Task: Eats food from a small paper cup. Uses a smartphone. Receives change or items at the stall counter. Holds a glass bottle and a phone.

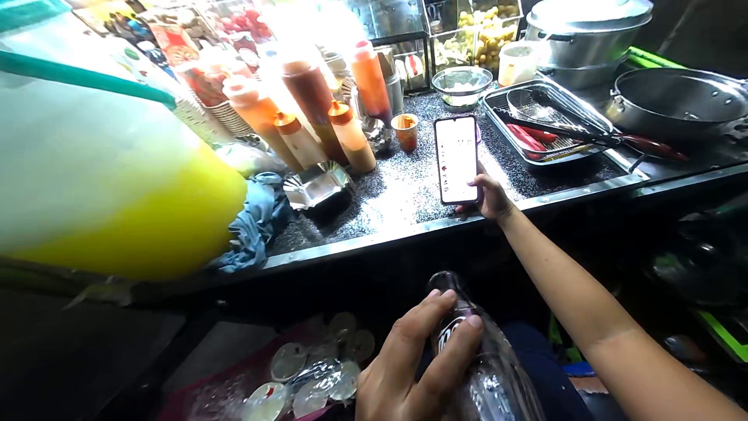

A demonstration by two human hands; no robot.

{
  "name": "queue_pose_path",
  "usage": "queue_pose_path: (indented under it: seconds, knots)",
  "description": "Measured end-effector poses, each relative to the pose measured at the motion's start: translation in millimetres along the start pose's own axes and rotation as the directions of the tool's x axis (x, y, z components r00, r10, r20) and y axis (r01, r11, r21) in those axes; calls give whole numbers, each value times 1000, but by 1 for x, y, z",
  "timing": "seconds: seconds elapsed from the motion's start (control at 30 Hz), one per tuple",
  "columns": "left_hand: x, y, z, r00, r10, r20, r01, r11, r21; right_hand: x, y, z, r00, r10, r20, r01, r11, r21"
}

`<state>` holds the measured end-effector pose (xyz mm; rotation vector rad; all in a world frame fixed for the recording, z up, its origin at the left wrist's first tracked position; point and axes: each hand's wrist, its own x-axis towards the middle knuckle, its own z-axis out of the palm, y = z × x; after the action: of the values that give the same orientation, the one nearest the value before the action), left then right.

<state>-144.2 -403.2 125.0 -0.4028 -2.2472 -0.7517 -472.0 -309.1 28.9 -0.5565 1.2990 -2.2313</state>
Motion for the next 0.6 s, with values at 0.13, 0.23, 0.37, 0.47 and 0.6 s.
queue_pose_path:
  seconds: [0.13, 0.23, 0.37, 0.47, 0.6]
  knots:
    - [1, 2, -1, 1000, 28, -6, -28, 1000, 14, 0, -1, 0, 1000, -6, -11, 6, 1000, -12]
    - [4, 1, -2, 1000, -11, -10, 11, 1000, -16, 0, 0, 0, 1000, -5, -24, 4, 1000, -15]
    - [23, -33, 0, 991, -112, -73, 109, 993, -41, 0, -1, 1, 999, 7, -33, -7, 1000, -3]
    - [50, -74, 2, 953, -275, -126, 289, 951, 112, 0, -1, 0, 1000, 14, -26, -14, 1000, -11]
    - [90, -132, 7, 859, -495, -135, 509, 854, 105, 1, -1, -2, 1000, 17, -15, -17, 1000, -4]
